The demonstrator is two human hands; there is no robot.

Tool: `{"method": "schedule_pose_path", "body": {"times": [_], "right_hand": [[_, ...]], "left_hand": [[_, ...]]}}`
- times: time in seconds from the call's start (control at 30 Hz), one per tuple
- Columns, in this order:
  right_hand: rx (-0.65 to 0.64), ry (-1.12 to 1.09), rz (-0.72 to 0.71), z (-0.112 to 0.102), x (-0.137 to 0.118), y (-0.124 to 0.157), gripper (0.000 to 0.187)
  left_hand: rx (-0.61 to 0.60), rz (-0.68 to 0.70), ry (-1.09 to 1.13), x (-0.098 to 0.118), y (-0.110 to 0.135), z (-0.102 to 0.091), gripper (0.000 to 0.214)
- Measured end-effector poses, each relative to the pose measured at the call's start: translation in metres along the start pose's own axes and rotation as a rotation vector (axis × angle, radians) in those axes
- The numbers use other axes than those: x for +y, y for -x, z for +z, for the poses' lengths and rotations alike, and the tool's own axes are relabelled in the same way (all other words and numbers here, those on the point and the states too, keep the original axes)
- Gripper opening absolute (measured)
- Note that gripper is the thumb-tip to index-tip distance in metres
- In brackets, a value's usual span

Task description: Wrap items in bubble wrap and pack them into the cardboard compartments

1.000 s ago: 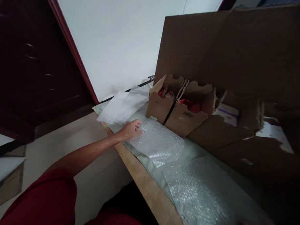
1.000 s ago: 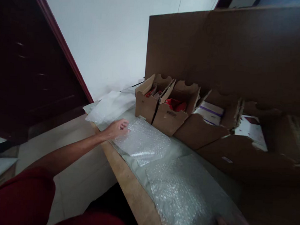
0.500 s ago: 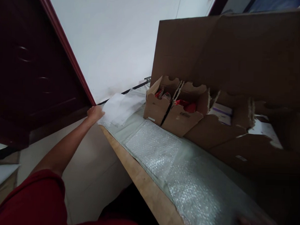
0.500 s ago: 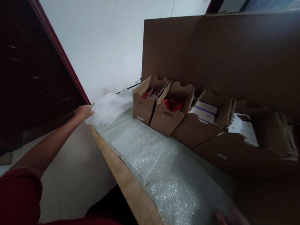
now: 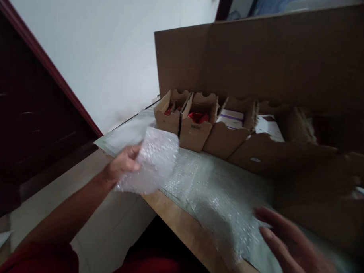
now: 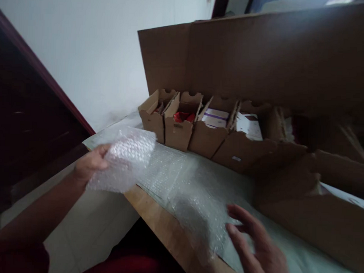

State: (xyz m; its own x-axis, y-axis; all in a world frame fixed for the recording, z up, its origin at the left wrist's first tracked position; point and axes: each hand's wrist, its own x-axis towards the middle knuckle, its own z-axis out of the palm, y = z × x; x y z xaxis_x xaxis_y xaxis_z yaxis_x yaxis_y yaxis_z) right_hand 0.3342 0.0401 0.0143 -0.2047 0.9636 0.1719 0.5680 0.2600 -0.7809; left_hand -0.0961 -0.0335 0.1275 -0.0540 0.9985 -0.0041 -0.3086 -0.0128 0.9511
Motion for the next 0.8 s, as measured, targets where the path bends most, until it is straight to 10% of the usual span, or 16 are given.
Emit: {"method": "schedule_pose_path", "body": {"times": [0.17, 0.5, 0.8], "right_hand": [[-0.508, -0.919, 0.15, 0.044, -0.073, 0.001, 0.071], [0.204, -0.784, 0.203, 0.015, -0.02, -0.008, 0.025], [0.188, -0.338, 0.339, -0.026, 0.024, 0.02, 0.055]], "left_hand": [[-0.279, -0.222, 0.298, -0.081, 0.012, 0.074, 0.029], [-0.305, -0.629, -0.112, -0.16, 0.048, 0.088, 0.037], [-0.23, 0.104, -1.129, -0.138, -0.01, 0.081, 0.009]]}}
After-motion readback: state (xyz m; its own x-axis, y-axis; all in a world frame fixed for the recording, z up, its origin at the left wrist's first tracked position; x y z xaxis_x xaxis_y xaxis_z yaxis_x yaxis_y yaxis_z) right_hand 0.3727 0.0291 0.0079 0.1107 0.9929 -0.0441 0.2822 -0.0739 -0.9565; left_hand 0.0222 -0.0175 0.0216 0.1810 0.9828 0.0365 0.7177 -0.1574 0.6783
